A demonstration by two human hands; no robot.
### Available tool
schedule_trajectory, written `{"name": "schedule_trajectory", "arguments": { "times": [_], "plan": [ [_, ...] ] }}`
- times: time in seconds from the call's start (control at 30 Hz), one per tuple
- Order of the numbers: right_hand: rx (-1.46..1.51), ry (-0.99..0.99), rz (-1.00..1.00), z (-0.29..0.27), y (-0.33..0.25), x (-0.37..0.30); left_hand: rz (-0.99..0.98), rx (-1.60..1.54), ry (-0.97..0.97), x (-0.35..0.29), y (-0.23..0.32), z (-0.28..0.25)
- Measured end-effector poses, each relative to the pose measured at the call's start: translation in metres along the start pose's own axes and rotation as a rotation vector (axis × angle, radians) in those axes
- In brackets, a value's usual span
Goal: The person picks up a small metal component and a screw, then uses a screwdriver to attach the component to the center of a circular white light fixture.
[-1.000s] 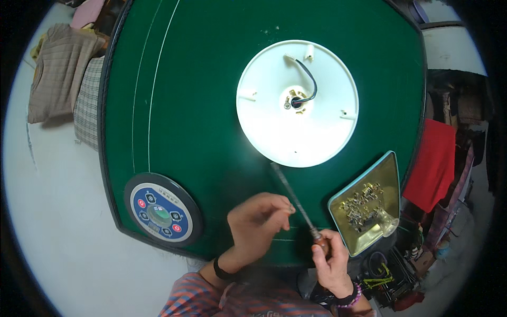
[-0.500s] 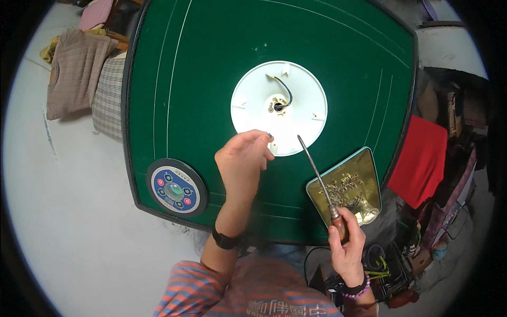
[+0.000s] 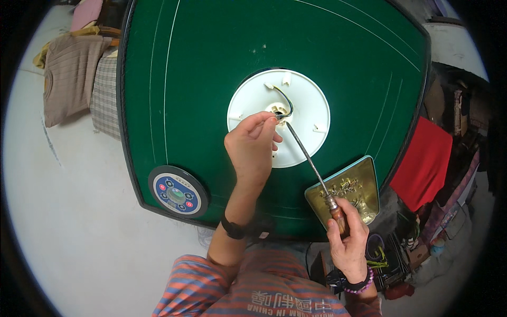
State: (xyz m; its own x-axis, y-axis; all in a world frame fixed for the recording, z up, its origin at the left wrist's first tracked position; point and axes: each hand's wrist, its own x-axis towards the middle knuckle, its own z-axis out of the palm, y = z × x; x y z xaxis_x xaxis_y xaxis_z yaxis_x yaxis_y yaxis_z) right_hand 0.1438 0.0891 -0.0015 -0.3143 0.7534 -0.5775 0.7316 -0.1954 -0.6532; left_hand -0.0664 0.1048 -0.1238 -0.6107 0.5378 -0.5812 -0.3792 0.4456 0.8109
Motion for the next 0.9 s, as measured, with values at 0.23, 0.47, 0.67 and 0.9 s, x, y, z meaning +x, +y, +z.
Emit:
{"name": "schedule_trajectory", "arguments": {
  "times": [0.23, 0.47, 0.67, 0.9],
  "plan": [
    [-0.027, -0.031, 0.03, 0.0, -0.01, 0.021, -0.043, -0.003, -0.007, 0.007, -0.001, 0.008],
    [-0.033, -0.049, 0.075, 0.005, -0.013, 0.024, -0.043, 0.027, 0.009, 0.008, -0.007, 0.009],
    [-0.037, -0.047, 0.107, 0.005, -0.019, 0.023, -0.031, 0.007, 0.018, 0.008, -0.009, 0.011],
    [-0.094, -0.054, 0.067, 0.0, -0.032, 0.025, 0.065, 0.159, 0.015, 0.011, -0.016, 0.014]
  ]
}}
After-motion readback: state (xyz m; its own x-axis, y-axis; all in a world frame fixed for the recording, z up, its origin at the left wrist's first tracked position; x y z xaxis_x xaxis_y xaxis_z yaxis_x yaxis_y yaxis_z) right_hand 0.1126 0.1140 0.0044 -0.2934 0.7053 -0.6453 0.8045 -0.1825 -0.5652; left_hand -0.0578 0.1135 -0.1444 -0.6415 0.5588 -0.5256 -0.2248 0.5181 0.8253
